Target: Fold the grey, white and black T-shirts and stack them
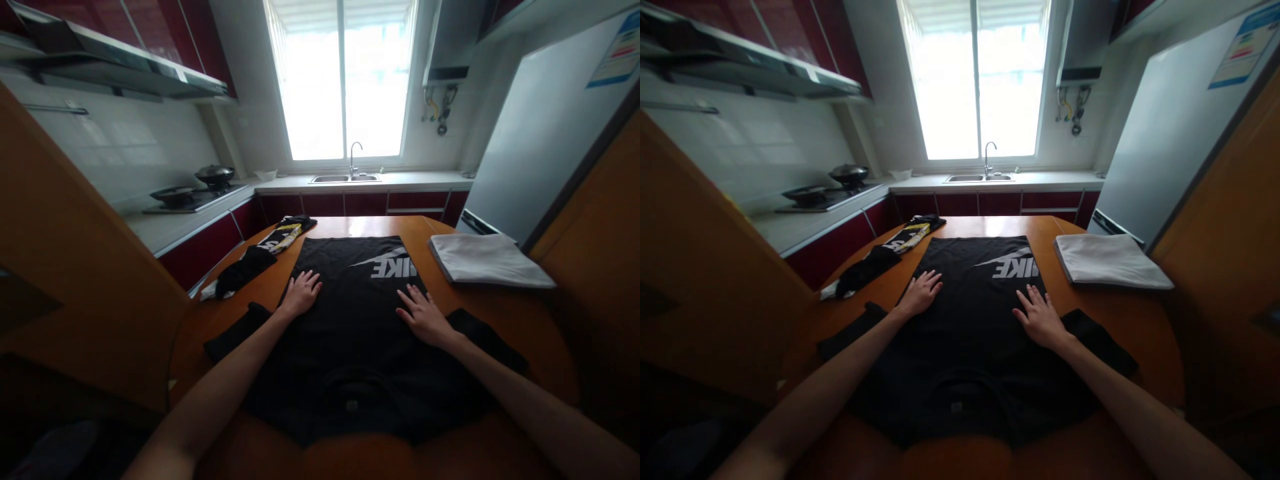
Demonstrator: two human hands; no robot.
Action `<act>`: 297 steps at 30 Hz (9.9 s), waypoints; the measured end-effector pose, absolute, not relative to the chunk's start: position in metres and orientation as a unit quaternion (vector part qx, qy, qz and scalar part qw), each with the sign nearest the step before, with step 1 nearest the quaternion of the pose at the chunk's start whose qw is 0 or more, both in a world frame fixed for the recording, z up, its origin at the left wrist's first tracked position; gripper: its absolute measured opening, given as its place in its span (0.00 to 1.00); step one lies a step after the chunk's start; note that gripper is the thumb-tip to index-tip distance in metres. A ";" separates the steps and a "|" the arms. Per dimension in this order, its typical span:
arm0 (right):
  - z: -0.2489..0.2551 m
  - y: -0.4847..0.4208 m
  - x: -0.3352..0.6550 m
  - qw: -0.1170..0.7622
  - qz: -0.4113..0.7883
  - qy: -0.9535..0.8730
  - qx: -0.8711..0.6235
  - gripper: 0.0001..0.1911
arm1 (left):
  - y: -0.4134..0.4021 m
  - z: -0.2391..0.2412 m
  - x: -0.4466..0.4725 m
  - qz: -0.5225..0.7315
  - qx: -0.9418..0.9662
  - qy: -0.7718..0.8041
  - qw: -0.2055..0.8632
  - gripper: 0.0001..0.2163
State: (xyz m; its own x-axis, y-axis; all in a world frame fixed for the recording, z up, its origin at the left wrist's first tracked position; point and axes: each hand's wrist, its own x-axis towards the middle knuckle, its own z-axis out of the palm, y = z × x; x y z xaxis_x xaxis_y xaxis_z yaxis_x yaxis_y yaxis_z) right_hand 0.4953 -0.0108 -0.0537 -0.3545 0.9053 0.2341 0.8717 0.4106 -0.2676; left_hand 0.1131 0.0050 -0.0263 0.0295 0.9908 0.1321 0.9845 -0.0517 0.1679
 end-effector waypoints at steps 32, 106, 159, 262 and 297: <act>-0.065 -0.019 0.499 0.156 0.063 -0.810 -0.561 0.32 | 0.006 -0.028 0.114 0.099 0.746 0.657 0.033 0.25; -0.026 -0.041 0.432 0.154 0.119 -0.874 -0.445 0.30 | -0.093 -0.011 0.173 0.078 0.841 0.530 0.074 0.28; -0.021 -0.077 0.442 0.090 0.142 -0.936 -0.310 0.40 | -0.122 -0.005 0.180 0.025 0.874 0.471 0.117 0.45; -0.030 -0.063 0.452 0.261 0.241 -0.884 -0.303 0.17 | -0.078 0.009 0.091 0.458 0.654 0.599 0.063 0.11; -0.037 -0.061 0.453 0.261 0.210 -0.896 -0.293 0.16 | -0.080 -0.013 0.112 0.087 0.771 0.629 0.046 0.36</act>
State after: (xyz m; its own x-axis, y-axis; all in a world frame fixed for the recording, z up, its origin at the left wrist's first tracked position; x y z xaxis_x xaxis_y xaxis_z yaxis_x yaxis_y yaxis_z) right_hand 0.4534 -0.0612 -0.0366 -0.6918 0.6343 0.3452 0.4151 0.7404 -0.5286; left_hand 0.1115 -0.0799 -0.0130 0.1937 0.9781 0.0765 0.9622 -0.2046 0.1798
